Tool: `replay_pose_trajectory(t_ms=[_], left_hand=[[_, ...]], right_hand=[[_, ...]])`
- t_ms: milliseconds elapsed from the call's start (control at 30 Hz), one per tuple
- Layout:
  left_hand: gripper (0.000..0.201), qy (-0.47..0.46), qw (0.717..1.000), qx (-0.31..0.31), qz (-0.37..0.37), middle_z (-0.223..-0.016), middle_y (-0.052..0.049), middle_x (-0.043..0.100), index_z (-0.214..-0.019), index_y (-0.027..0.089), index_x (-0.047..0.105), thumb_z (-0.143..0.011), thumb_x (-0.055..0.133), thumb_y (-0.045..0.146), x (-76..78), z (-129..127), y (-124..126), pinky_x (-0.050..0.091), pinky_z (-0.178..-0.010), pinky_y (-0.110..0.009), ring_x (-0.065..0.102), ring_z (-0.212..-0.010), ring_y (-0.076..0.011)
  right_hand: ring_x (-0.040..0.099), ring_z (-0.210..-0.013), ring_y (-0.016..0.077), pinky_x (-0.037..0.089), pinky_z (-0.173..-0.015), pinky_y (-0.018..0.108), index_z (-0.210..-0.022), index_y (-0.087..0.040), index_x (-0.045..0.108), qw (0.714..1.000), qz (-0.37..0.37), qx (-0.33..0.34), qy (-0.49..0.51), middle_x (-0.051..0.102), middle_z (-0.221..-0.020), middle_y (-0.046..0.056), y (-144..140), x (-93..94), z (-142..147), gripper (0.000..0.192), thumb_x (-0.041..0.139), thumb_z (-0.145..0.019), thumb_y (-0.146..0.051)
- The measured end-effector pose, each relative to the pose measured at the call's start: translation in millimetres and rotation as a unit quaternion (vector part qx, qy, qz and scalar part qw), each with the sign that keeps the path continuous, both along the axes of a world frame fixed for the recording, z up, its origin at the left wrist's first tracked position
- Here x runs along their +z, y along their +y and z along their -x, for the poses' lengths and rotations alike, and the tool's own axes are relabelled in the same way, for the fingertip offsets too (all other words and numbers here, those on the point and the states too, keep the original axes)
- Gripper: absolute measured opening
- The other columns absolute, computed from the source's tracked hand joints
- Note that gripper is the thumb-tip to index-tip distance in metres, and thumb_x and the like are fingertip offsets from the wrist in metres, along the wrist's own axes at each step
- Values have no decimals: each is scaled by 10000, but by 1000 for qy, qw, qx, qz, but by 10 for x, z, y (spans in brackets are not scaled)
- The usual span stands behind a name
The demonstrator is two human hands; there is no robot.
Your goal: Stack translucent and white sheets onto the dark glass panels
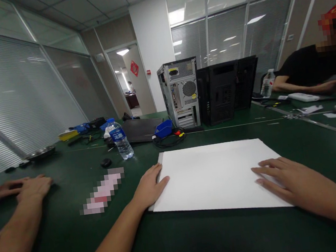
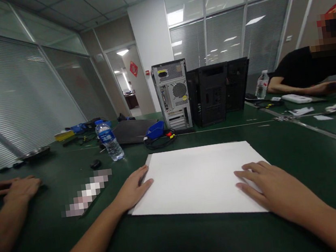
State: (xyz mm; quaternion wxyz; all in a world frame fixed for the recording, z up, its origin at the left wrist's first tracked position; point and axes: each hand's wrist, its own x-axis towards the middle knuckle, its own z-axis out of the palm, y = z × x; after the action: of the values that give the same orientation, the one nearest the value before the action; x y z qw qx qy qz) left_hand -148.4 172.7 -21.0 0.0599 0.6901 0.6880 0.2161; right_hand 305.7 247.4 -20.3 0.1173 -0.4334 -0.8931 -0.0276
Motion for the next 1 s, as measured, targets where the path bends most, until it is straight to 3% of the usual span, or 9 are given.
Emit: replay_pose_trajectory(t_ms=[400, 533, 700, 833, 1000], left_hand=[[551, -7, 1000, -6, 0, -1507, -175, 394, -1383, 81, 511, -904, 434, 344, -52, 31, 15, 280, -1148, -421, 379, -1383, -282], [539, -5, 1000, -14, -8, -1493, -173, 418, -1375, 86, 521, -914, 418, 345, -92, 65, 39, 281, -1149, -419, 381, -1382, -272], [533, 7, 1000, -24, -13, -1489, -163, 427, -1377, 94, 517, -921, 408, 349, -130, 94, 68, 272, -1153, -420, 365, -1393, -255], [564, 4, 1000, -22, -11, -1477, -165, 446, -1374, 85, 518, -953, 347, 419, -98, 59, 49, 260, -1155, -413, 356, -1397, -251], [658, 21, 1000, 5, 0, -1516, -191, 373, -1407, 87, 473, -944, 328, 532, -44, -13, 6, 261, -1143, -456, 330, -1408, -286]], right_hand=[[417, -1315, 296, 324, -1091, 569, -1376, -371, 502, 996, 77, 31, 19, 473, -1428, 13, -50, 25, -26, 556, 428, -891, -633], [396, -1337, 285, 312, -1111, 553, -1401, -365, 472, 997, 73, 19, 27, 440, -1456, 6, -25, 57, -70, 558, 421, -902, -609], [220, -1427, 289, 208, -1186, 479, -1509, -383, 258, 999, 24, -10, 38, 182, -1576, -43, 68, -13, -196, 698, 457, -880, -611], [92, -1447, 284, 121, -1184, 519, -1530, -399, 101, 996, 79, -48, -9, 52, -1586, -52, 114, -149, -259, 752, 378, -884, -667], [50, -1450, 245, 89, -1182, 497, -1522, -423, 93, 992, 102, -60, -40, 24, -1582, -72, 136, -229, -265, 706, 303, -898, -679]])
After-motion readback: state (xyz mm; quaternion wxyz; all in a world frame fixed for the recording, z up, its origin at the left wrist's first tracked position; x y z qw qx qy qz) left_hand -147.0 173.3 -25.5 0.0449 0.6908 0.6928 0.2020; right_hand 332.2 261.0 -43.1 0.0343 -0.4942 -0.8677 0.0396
